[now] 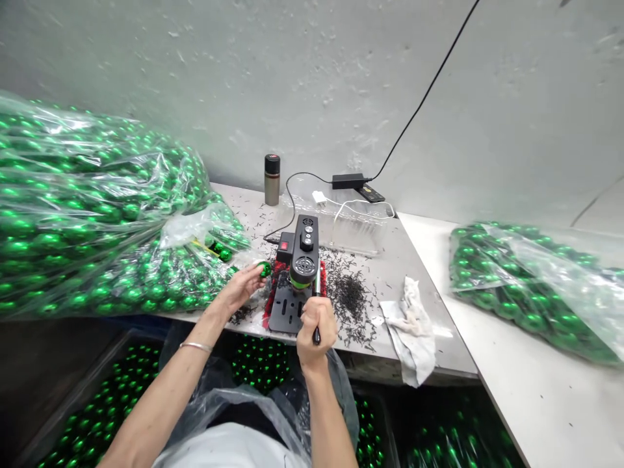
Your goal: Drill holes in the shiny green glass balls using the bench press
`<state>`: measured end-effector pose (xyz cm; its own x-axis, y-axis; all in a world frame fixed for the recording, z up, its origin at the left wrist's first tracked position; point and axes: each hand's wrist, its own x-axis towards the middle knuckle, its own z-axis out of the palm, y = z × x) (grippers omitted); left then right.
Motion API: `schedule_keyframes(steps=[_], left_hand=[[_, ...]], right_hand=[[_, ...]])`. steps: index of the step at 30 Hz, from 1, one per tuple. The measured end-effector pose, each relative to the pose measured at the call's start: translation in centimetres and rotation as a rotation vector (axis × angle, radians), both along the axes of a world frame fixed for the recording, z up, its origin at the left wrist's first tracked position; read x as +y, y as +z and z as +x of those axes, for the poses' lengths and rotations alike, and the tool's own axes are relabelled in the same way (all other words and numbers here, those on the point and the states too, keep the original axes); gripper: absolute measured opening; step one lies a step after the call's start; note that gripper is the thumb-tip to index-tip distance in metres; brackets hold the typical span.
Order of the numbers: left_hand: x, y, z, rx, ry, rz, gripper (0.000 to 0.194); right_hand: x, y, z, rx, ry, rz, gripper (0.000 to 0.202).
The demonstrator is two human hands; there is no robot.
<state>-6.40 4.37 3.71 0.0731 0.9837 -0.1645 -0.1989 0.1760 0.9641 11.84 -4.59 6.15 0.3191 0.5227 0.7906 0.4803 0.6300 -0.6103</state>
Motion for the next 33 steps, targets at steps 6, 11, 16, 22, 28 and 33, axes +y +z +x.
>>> schedule_keyframes(steps=[6, 11, 16, 22, 28, 33], left_hand=[[-2.1, -3.0, 3.2, 0.207, -0.118, 0.024, 0.040], [-3.2, -3.9, 4.0, 0.588, -0.153, 0.279, 0.041], [-4.0, -4.0, 4.6, 0.806, -0.139, 0.459, 0.036], [-4.8, -4.6, 4.9, 0.868, -0.128, 0.588, 0.030], [-5.0, -3.9, 5.1, 0.978, -0.113, 0.644, 0.029], [-4.3, -3.6, 5.3, 0.974, -0.119, 0.567, 0.030]], right_hand=[[0.1, 1.2, 0.3, -0.049, 0.004, 0.004, 0.030], [0.2, 1.7, 0.3, -0.038, -0.010, -0.006, 0.029], [0.1, 1.6, 0.2, -0.034, -0.032, -0.021, 0.029], [0.1, 1.5, 0.2, -0.055, -0.034, -0.009, 0.029], [0.0, 1.5, 0.2, -0.063, -0.034, 0.004, 0.028], [-0.1, 1.4, 0.2, -0.066, -0.051, -0.020, 0.028]])
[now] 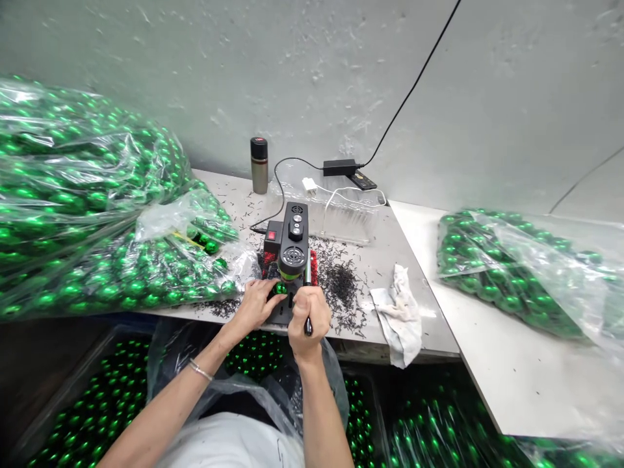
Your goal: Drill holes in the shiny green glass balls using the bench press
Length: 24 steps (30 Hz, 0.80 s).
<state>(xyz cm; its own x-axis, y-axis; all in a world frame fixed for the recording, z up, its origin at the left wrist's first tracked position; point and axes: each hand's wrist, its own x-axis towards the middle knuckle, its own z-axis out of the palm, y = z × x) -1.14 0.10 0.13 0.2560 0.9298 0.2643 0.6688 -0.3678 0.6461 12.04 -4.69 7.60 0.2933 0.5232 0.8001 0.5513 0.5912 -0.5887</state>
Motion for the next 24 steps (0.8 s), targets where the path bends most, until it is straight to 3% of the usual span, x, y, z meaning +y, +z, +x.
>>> schedule_keyframes(steps=[6, 13, 20, 24], left_hand=[[0.4, -1.1, -1.2, -0.154, -0.031, -0.104, 0.033], [0.6, -1.0, -2.0, -0.155, -0.048, -0.219, 0.037], [0.3, -1.2, -1.5, -0.099, -0.109, -0.075, 0.034], [-0.2, -1.4, -0.8, -0.080, -0.075, -0.005, 0.033]], right_hand=[[0.1, -0.2, 0.0, 0.007, 0.021, 0.026, 0.029], [0.1, -0.1, 0.0, 0.000, 0.027, 0.034, 0.029], [0.0, -0.1, 0.0, -0.010, 0.022, 0.028, 0.030], [0.0, 0.0, -0.1, -0.018, 0.038, 0.048, 0.029]])
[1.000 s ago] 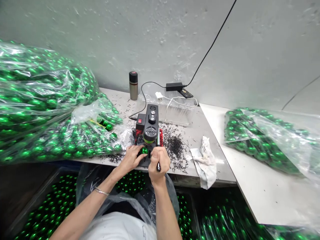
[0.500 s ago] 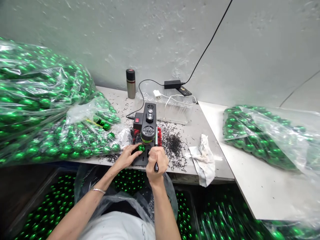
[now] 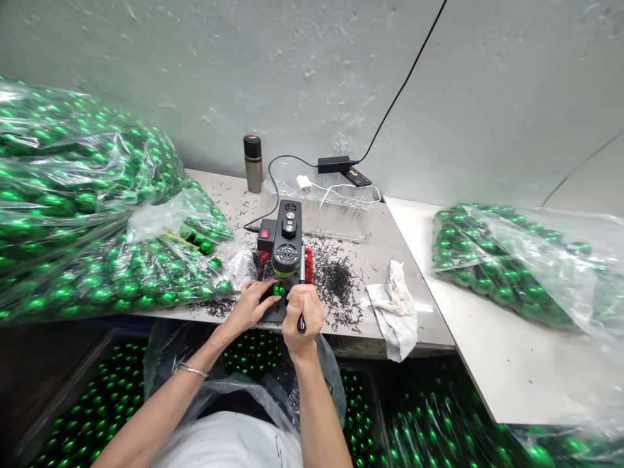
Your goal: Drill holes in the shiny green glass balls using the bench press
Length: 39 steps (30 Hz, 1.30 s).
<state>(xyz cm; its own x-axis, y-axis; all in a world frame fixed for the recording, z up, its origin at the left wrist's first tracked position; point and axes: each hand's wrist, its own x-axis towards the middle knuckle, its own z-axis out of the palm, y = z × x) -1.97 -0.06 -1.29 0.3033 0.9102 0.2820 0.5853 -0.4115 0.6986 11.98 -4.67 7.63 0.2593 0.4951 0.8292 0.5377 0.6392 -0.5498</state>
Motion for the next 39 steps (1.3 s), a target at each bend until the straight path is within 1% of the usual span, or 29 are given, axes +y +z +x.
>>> schedule_keyframes(steps=[3, 13, 16, 21, 25, 29, 35, 39], left_hand=[[-0.2, -0.1, 0.3, 0.011, 0.024, 0.038, 0.032], [-0.4, 0.6, -0.4, 0.118, -0.015, 0.118, 0.029], [-0.5, 0.8, -0.6, 0.128, -0.004, 0.078, 0.029], [0.0, 1.0, -0.5, 0.086, 0.053, -0.029, 0.031], [0.4, 0.8, -0.4, 0.060, 0.101, -0.116, 0.032], [0.7, 0.4, -0.8, 0.049, 0.128, -0.149, 0.030], [0.7, 0.0, -1.0, 0.043, 0.112, -0.094, 0.029], [0.5, 0.5, -0.6, 0.081, 0.091, -0.023, 0.030]], right_hand=[[0.0, 0.0, 0.0, 0.001, 0.012, -0.001, 0.029], [0.0, 0.1, 0.1, -0.005, 0.013, -0.009, 0.030], [0.0, 0.1, 0.1, -0.005, 0.007, -0.014, 0.030], [-0.1, 0.2, 0.1, -0.006, 0.015, -0.011, 0.030], [-0.1, 0.3, 0.1, -0.017, 0.011, -0.020, 0.030], [-0.1, 0.2, 0.1, -0.017, 0.016, -0.018, 0.030], [0.0, 0.0, 0.1, -0.004, 0.025, -0.018, 0.030], [-0.1, 0.0, 0.1, 0.002, 0.023, -0.020, 0.029]])
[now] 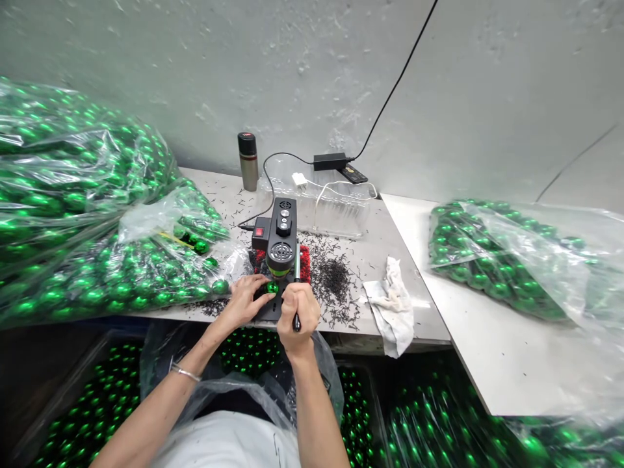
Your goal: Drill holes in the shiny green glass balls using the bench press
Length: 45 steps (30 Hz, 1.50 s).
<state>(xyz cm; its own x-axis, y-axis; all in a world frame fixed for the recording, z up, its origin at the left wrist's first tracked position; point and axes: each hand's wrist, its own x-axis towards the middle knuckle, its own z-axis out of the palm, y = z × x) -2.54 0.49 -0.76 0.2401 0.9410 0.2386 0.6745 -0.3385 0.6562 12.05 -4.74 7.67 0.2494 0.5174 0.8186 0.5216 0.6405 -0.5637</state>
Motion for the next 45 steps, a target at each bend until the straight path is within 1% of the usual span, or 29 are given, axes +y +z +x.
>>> schedule_keyframes(steps=[3, 7, 10, 15, 18, 22, 26, 29, 33, 40, 45], left_hand=[[-0.1, 0.8, 0.6, 0.039, -0.008, 0.044, 0.029], [-0.3, 1.6, 1.2, 0.088, 0.015, 0.035, 0.029], [-0.4, 1.7, 1.2, 0.099, 0.017, 0.032, 0.030], [-0.6, 1.6, 1.0, 0.085, -0.035, 0.084, 0.031], [-0.5, 1.2, 1.4, 0.049, -0.033, 0.065, 0.031], [-0.4, 0.0, 1.7, -0.050, 0.023, -0.007, 0.031], [-0.5, -1.2, 1.7, -0.108, 0.042, 0.024, 0.031], [-0.6, -1.5, 1.8, -0.129, 0.043, 0.041, 0.030], [-0.6, -1.5, 1.8, -0.120, 0.041, 0.048, 0.030], [-0.7, -1.6, 1.8, -0.124, 0.034, 0.061, 0.030], [-0.7, -1.5, 1.8, -0.130, 0.036, 0.059, 0.029]], right_hand=[[0.0, 0.1, 0.0, -0.003, -0.004, 0.000, 0.029], [-0.1, 0.2, -0.1, -0.006, -0.009, 0.001, 0.030], [-0.1, 0.1, 0.0, -0.010, -0.012, -0.005, 0.030], [-0.1, -0.1, 0.0, -0.015, -0.021, -0.004, 0.030], [-0.1, 0.0, 0.0, -0.011, -0.015, -0.004, 0.030], [-0.1, 0.1, 0.0, -0.020, -0.004, 0.006, 0.029], [-0.1, 0.0, 0.0, -0.015, -0.015, 0.001, 0.030], [0.0, -0.2, 0.0, -0.009, -0.028, -0.002, 0.029], [0.0, -1.1, 0.0, -0.014, -0.017, 0.024, 0.028], [0.4, -4.0, 0.2, -0.062, -0.016, 0.090, 0.028], [0.9, -5.2, 0.4, -0.066, -0.043, 0.120, 0.031]])
